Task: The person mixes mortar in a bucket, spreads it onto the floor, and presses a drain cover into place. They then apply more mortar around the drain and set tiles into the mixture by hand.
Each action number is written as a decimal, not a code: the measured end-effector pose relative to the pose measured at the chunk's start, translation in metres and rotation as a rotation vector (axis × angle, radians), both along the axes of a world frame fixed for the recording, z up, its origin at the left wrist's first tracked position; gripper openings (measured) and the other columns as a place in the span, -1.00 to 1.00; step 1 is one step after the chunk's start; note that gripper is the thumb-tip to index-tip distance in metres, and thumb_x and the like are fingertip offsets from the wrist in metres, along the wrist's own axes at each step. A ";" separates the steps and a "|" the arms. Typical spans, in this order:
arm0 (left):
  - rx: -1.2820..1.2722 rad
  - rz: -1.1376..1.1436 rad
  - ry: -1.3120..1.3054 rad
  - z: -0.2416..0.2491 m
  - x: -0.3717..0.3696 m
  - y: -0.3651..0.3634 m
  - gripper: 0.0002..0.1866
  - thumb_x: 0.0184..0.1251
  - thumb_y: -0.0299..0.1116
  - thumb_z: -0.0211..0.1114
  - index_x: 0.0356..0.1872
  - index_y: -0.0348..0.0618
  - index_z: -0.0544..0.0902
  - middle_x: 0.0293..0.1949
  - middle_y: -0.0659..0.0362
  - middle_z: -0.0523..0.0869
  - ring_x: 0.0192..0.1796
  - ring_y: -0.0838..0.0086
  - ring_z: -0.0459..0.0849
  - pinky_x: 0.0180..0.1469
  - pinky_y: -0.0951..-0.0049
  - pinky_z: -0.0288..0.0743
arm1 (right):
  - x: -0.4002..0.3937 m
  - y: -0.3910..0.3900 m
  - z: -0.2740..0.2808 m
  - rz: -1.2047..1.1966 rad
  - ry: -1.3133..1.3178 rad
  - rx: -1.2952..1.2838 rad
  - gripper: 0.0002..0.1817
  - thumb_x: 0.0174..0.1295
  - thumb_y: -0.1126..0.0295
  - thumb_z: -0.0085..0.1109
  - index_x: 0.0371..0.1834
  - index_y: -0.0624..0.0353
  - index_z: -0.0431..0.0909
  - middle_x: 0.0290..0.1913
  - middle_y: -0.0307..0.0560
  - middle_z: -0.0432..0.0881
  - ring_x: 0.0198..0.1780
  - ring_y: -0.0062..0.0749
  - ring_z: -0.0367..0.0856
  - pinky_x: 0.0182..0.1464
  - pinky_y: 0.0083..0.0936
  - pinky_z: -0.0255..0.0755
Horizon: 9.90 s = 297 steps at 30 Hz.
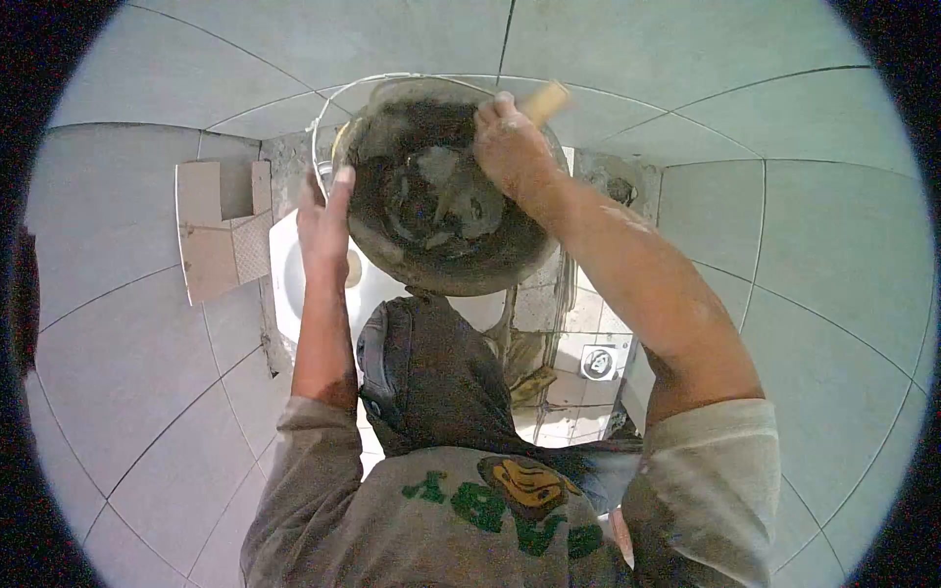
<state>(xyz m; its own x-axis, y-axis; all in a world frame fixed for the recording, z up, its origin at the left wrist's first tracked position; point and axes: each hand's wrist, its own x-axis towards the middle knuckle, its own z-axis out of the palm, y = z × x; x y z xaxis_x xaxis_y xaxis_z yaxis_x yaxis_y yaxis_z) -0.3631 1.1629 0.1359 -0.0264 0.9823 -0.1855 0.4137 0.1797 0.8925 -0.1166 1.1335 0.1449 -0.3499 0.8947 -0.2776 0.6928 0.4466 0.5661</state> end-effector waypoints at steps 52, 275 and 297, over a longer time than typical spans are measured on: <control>0.011 -0.008 -0.358 -0.005 0.019 0.007 -0.48 0.43 -0.02 0.10 -0.08 -0.41 0.62 -0.23 0.06 0.67 -0.16 0.42 0.49 0.02 0.40 0.35 | -0.046 -0.038 0.020 -0.469 0.473 -0.402 -0.88 0.02 0.42 0.17 -0.45 0.15 0.70 -0.32 0.02 0.71 -0.24 -0.18 0.73 -0.22 -0.28 0.60; -0.068 0.178 -0.083 0.005 0.014 -0.005 -0.46 0.46 -0.06 -0.03 0.19 -0.33 0.50 0.13 0.01 0.58 0.12 0.23 0.56 0.18 0.25 0.42 | 0.261 -0.252 -0.220 -1.868 1.675 -0.315 -0.64 0.40 0.18 -0.12 -0.42 0.21 0.50 -0.63 -0.27 0.48 -0.73 -0.52 0.36 -0.65 -0.49 0.28; -0.037 0.238 -0.143 0.004 0.020 -0.011 -0.47 0.45 -0.10 0.02 0.16 -0.39 0.52 0.12 0.01 0.59 0.10 0.26 0.58 0.19 0.28 0.40 | 0.295 -0.210 -0.165 -1.884 1.200 -0.779 -0.69 0.32 0.21 -0.09 -0.38 0.18 0.56 -0.47 -0.15 0.57 -0.44 -0.41 0.55 -0.45 -0.39 0.45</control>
